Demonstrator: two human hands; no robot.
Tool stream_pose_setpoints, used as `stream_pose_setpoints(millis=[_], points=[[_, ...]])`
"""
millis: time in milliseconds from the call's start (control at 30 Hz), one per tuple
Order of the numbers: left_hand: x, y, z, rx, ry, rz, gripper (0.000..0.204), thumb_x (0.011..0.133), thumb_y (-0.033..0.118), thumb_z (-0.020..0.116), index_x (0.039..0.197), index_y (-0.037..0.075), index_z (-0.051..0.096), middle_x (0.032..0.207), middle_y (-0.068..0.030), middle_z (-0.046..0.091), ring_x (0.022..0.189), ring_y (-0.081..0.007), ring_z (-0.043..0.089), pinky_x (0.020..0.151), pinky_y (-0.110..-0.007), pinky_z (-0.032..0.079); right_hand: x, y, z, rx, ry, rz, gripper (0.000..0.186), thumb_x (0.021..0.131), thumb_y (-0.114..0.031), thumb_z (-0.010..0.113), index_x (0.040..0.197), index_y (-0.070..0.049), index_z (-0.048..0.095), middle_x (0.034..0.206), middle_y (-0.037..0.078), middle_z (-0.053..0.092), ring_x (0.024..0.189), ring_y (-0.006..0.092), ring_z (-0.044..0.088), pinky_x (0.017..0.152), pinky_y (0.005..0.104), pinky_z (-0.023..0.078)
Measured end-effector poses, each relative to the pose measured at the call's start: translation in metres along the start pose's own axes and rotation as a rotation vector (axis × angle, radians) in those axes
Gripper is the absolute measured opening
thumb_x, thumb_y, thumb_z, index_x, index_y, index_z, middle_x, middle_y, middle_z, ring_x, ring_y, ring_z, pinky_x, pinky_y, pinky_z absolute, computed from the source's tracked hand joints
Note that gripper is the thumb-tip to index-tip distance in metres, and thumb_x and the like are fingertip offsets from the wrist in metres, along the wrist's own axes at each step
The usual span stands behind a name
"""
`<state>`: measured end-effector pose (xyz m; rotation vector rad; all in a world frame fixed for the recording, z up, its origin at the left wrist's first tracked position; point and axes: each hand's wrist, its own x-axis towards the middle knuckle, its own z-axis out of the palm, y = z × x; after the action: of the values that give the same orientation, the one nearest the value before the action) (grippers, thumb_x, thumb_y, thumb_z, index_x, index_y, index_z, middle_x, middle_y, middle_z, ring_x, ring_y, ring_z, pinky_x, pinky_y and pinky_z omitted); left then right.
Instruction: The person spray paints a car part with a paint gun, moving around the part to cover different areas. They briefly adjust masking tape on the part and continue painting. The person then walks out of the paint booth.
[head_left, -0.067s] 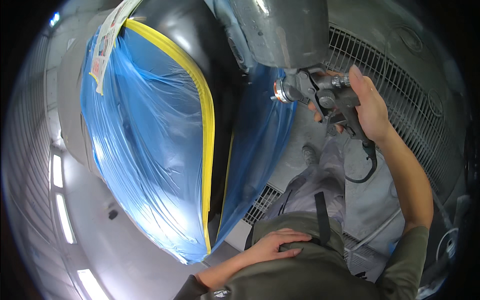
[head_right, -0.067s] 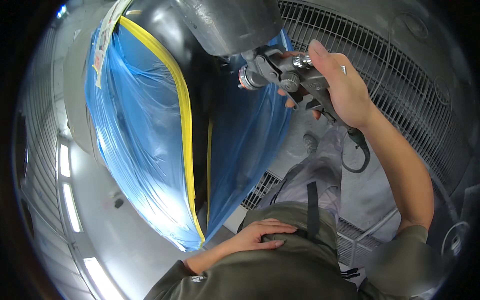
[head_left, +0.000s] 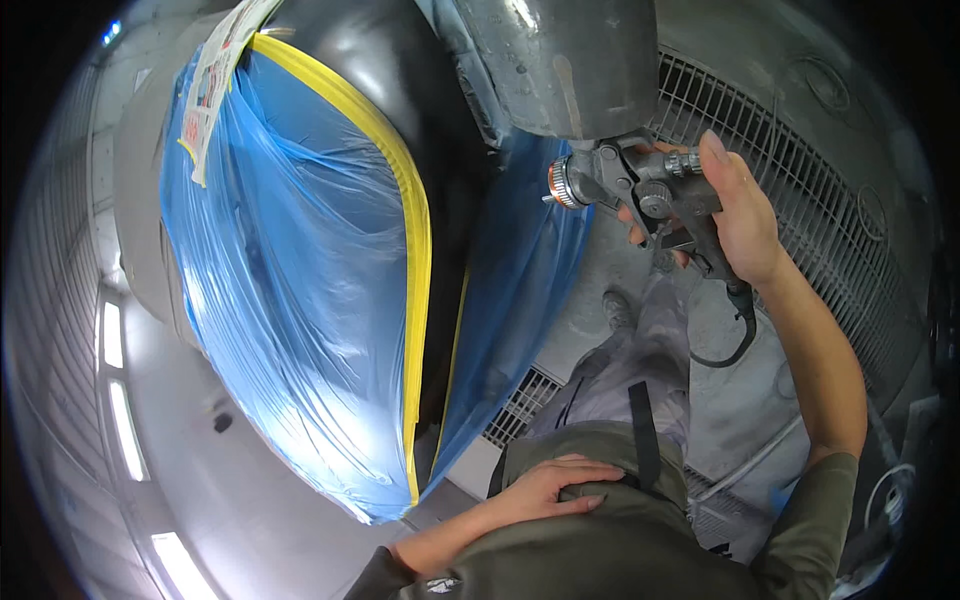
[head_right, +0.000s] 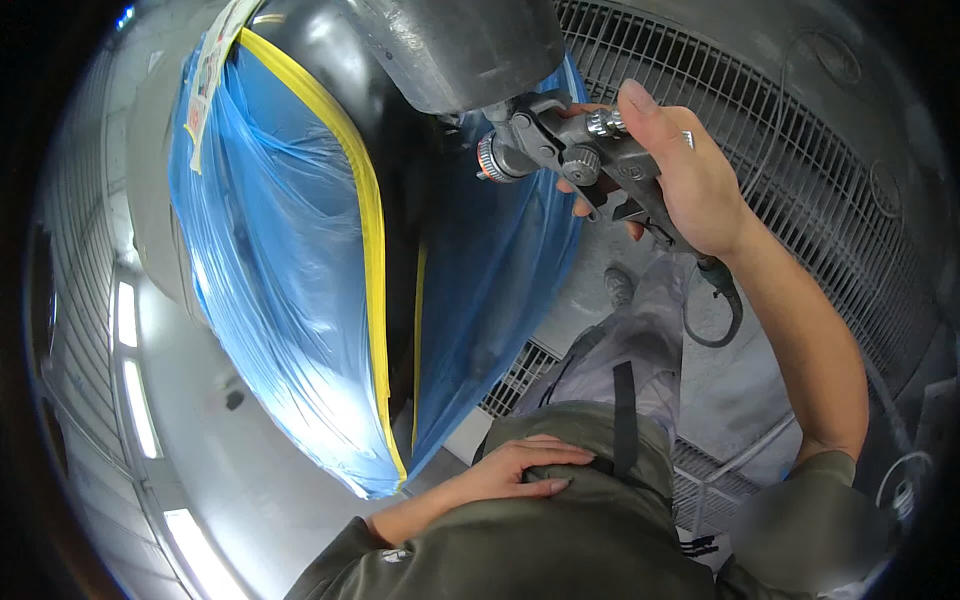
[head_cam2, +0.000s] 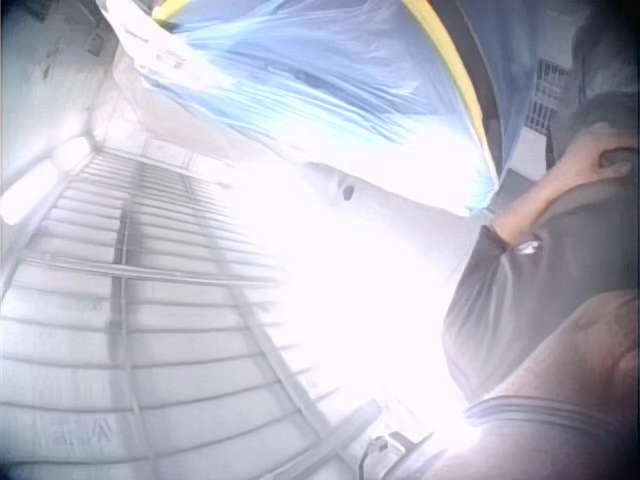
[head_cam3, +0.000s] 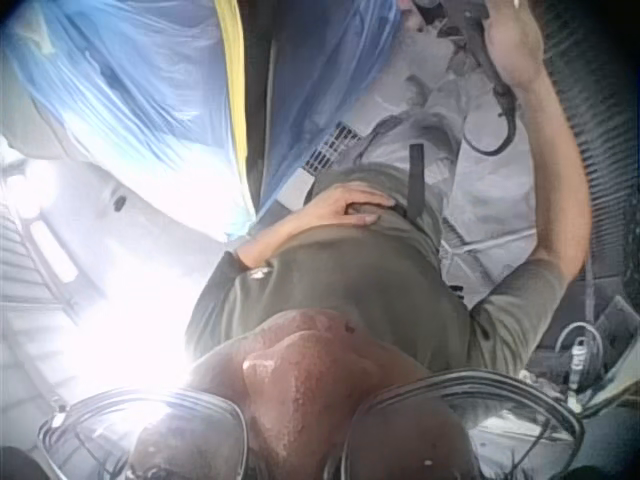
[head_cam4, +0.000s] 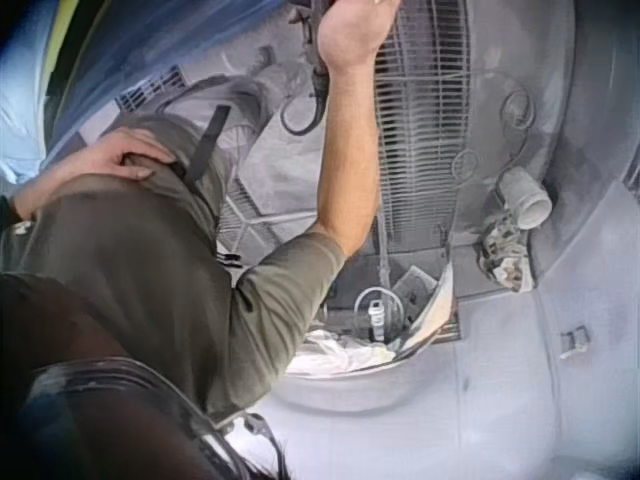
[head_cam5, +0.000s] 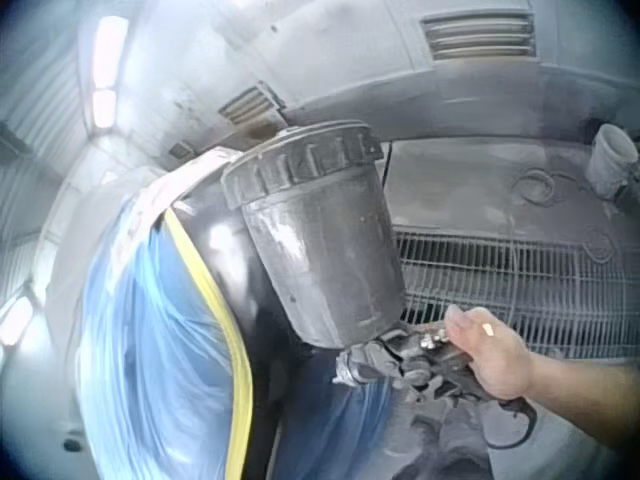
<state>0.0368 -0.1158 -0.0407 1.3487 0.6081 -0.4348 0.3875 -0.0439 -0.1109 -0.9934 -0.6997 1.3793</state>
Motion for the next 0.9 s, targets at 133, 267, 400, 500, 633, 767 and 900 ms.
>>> stream_pose_setpoints(millis=[133, 267, 400, 500, 633, 767, 900], points=[[0.023, 0.019, -0.005, -0.023, 0.046, 0.049, 0.046, 0.097, 0.022, 0.07, 0.141, 0.009, 0.063, 0.139, -0.0111, 0.065, 0.129, -0.0313, 0.059, 0.11, -0.041, 0.046, 0.056, -0.018, -0.024, -0.103, -0.083, 0.04, 0.081, 0.109, -0.061, 0.025, 0.145, 0.006, 0.051, 0.095, 0.017, 0.074, 0.074, 0.0174, 0.073, 0.046, 0.0219, 0.051], [0.036, 0.033, -0.01, -0.084, 0.1, 0.035, 0.046, 0.097, 0.017, 0.07, 0.141, 0.008, 0.063, 0.142, -0.0088, 0.064, 0.132, -0.0293, 0.058, 0.112, -0.042, 0.044, 0.115, -0.037, -0.03, -0.094, 0.056, -0.068, 0.074, 0.108, -0.062, 0.029, 0.136, 0.001, 0.055, 0.095, 0.012, 0.072, 0.076, 0.0142, 0.069, 0.051, 0.0212, 0.051], [0.045, 0.046, -0.01, -0.137, 0.147, 0.035, 0.047, 0.096, 0.015, 0.072, 0.141, 0.007, 0.063, 0.142, -0.0089, 0.065, 0.132, -0.0295, 0.058, 0.112, -0.042, 0.044, 0.177, -0.053, -0.026, 0.002, 0.303, -0.21, 0.064, 0.112, -0.051, 0.037, 0.099, -0.002, 0.076, 0.078, 0.0, 0.07, 0.064, 0.0082, 0.061, 0.061, 0.0229, 0.049], [0.05, 0.055, -0.011, -0.13, 0.181, 0.069, 0.046, 0.095, 0.017, 0.072, 0.139, 0.008, 0.064, 0.138, -0.0099, 0.066, 0.128, -0.0305, 0.06, 0.11, -0.041, 0.046, 0.186, -0.075, -0.043, -0.229, 0.145, -0.207, 0.04, 0.11, -0.033, 0.049, 0.115, -0.003, 0.075, 0.101, 0.006, 0.072, 0.088, 0.017, 0.066, 0.085, 0.0285, 0.051], [0.057, 0.067, -0.018, -0.107, 0.186, 0.105, 0.045, 0.095, 0.018, 0.072, 0.138, 0.009, 0.065, 0.136, -0.0105, 0.067, 0.126, -0.0308, 0.061, 0.108, -0.041, 0.047, 0.151, -0.085, -0.049, -0.264, 0.039, -0.051, 0.059, 0.11, -0.048, 0.036, 0.134, 0.0, 0.061, 0.099, 0.009, 0.074, 0.084, 0.0141, 0.069, 0.064, 0.0241, 0.048], [0.064, 0.077, -0.028, -0.115, 0.117, 0.129, 0.044, 0.096, 0.017, 0.071, 0.138, 0.007, 0.064, 0.141, -0.0089, 0.065, 0.131, -0.0297, 0.058, 0.113, -0.042, 0.043, 0.107, -0.104, -0.035, -0.363, -0.033, 0.067, 0.077, 0.11, -0.059, 0.026, 0.149, 0.003, 0.05, 0.098, 0.011, 0.075, 0.08, 0.012, 0.071, 0.049, 0.0208, 0.046], [0.07, 0.086, -0.037, -0.061, 0.087, 0.181, 0.043, 0.096, 0.02, 0.07, 0.138, 0.008, 0.065, 0.14, -0.009, 0.066, 0.131, -0.0298, 0.058, 0.113, -0.041, 0.043, 0.082, -0.137, -0.013, -0.432, 0.026, 0.063, 0.074, 0.111, -0.056, 0.03, 0.137, 0.006, 0.06, 0.089, 0.007, 0.073, 0.071, 0.0071, 0.064, 0.047, 0.0199, 0.045]])
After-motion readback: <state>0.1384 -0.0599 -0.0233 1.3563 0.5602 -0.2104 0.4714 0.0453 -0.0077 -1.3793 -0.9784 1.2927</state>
